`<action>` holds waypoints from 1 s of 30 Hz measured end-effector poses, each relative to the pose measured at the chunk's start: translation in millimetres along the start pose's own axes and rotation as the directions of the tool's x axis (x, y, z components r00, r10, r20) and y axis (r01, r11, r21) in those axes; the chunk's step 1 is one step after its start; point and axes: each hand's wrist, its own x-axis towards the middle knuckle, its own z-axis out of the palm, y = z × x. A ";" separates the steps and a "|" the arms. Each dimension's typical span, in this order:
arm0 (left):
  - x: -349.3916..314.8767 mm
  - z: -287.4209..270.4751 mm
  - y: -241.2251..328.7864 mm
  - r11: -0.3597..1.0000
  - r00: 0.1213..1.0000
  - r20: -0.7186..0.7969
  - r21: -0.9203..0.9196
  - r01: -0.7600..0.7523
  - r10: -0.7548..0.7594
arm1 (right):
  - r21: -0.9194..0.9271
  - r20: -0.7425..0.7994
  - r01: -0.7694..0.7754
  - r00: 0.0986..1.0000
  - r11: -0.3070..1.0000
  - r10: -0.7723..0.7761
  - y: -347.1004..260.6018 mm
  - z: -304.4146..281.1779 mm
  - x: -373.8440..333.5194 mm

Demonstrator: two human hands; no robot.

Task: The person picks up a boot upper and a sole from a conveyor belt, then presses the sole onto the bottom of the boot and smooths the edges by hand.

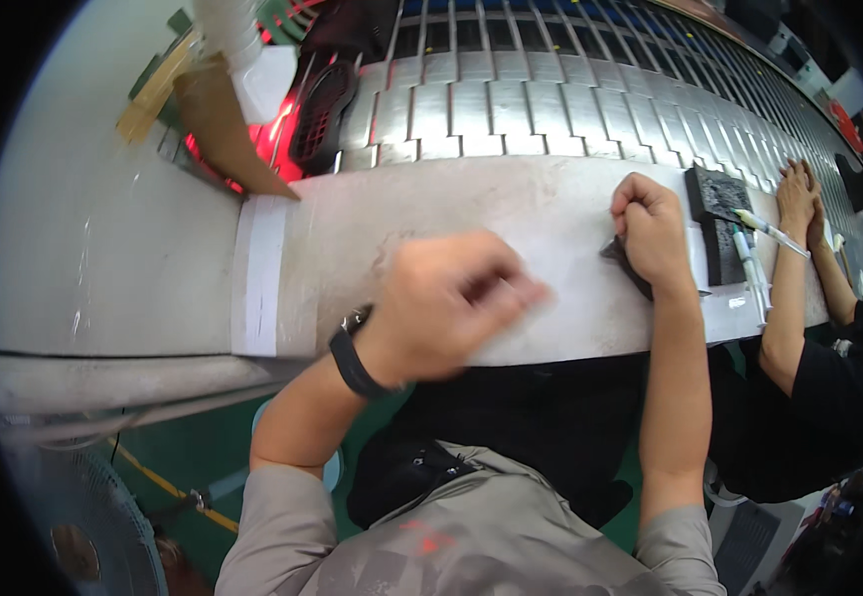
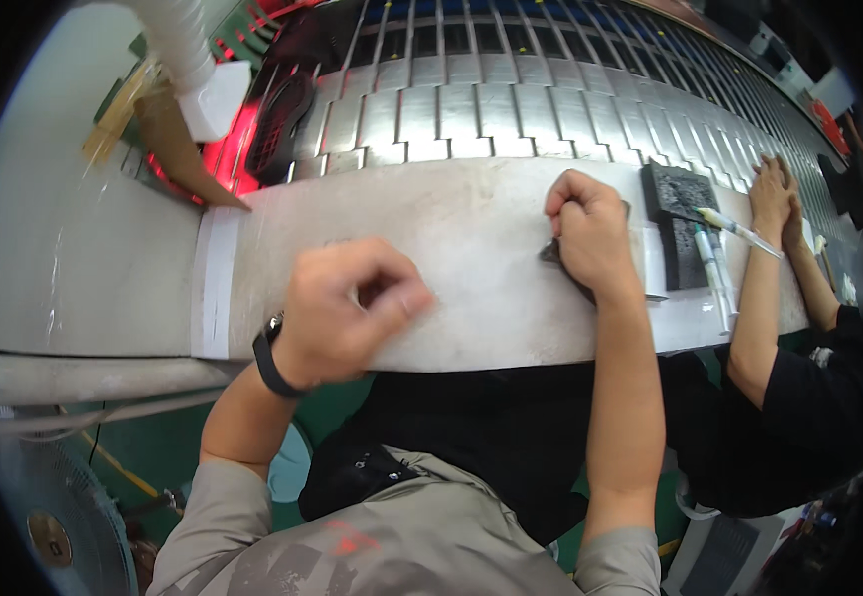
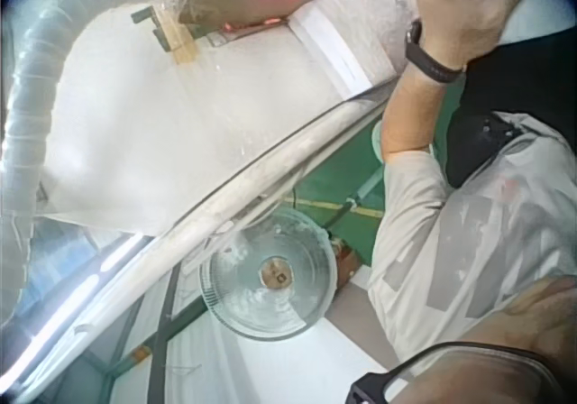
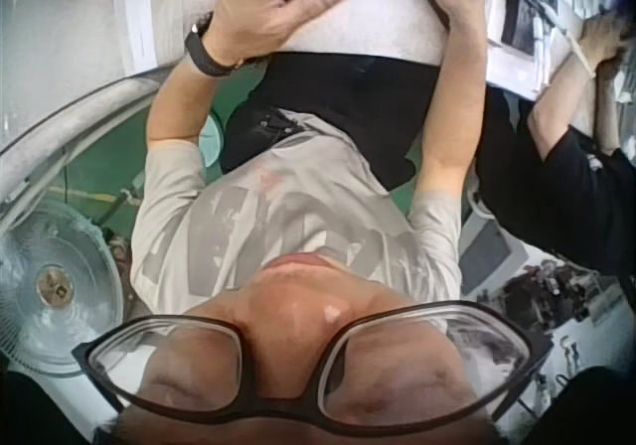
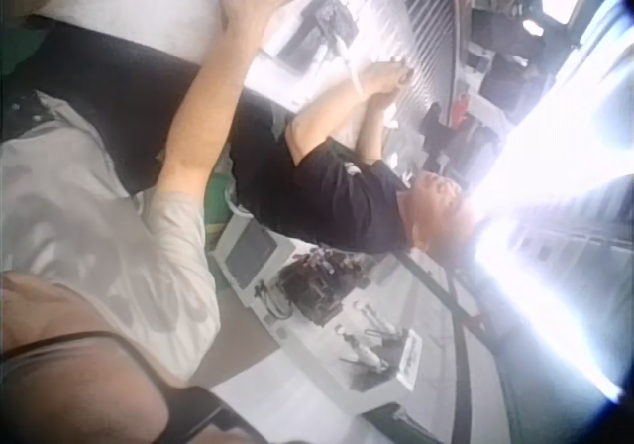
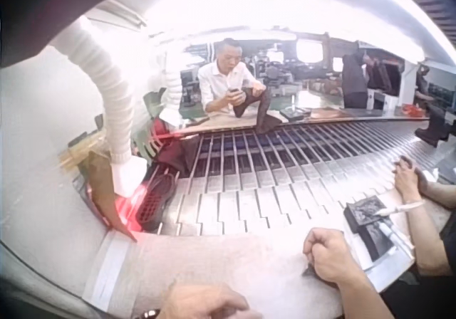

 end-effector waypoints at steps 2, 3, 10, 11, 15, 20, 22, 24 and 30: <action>-5.0 -0.3 46.8 0.900 0.907 0.031 -0.147 -0.411 0.419 | -0.086 -0.027 0.013 1.000 0.996 -0.015 2.9 -7.6 1.8; -9.6 2.5 63.5 0.811 0.829 -0.034 -0.185 -0.555 0.559 | -0.096 -0.029 0.021 0.999 0.995 -0.024 -0.7 -8.5 0.4; -46.3 13.3 110.2 0.764 0.791 -0.267 -0.221 -0.606 0.550 | -0.002 0.017 0.009 1.000 1.000 -0.009 1.3 3.4 -0.6; -49.6 12.9 113.5 0.778 0.801 -0.293 -0.221 -0.588 0.522 | -0.014 0.019 0.001 1.000 1.000 -0.001 -0.8 1.3 -0.5; -54.3 10.0 113.8 0.787 0.798 -0.329 -0.205 -0.582 0.504 | -0.043 0.004 -0.022 1.000 0.999 0.022 -1.4 -2.8 -3.1; -55.0 9.4 109.4 0.755 0.762 -0.311 -0.172 -0.633 0.568 | -0.018 0.008 -0.001 1.000 1.000 0.001 -4.2 0.8 -4.0; -53.6 9.5 105.3 0.731 0.735 -0.305 -0.151 -0.665 0.605 | -0.033 0.000 -0.009 1.000 0.999 0.009 -5.0 1.0 -4.8; -53.8 11.5 101.8 0.702 0.706 -0.290 -0.138 -0.699 0.646 | -0.047 -0.005 -0.017 1.000 0.999 0.016 -3.8 1.3 -4.5; -34.9 16.5 72.7 0.441 0.453 -0.196 -0.102 -0.891 0.870 | -0.042 -0.015 -0.022 1.000 0.999 0.022 1.1 -11.9 -5.0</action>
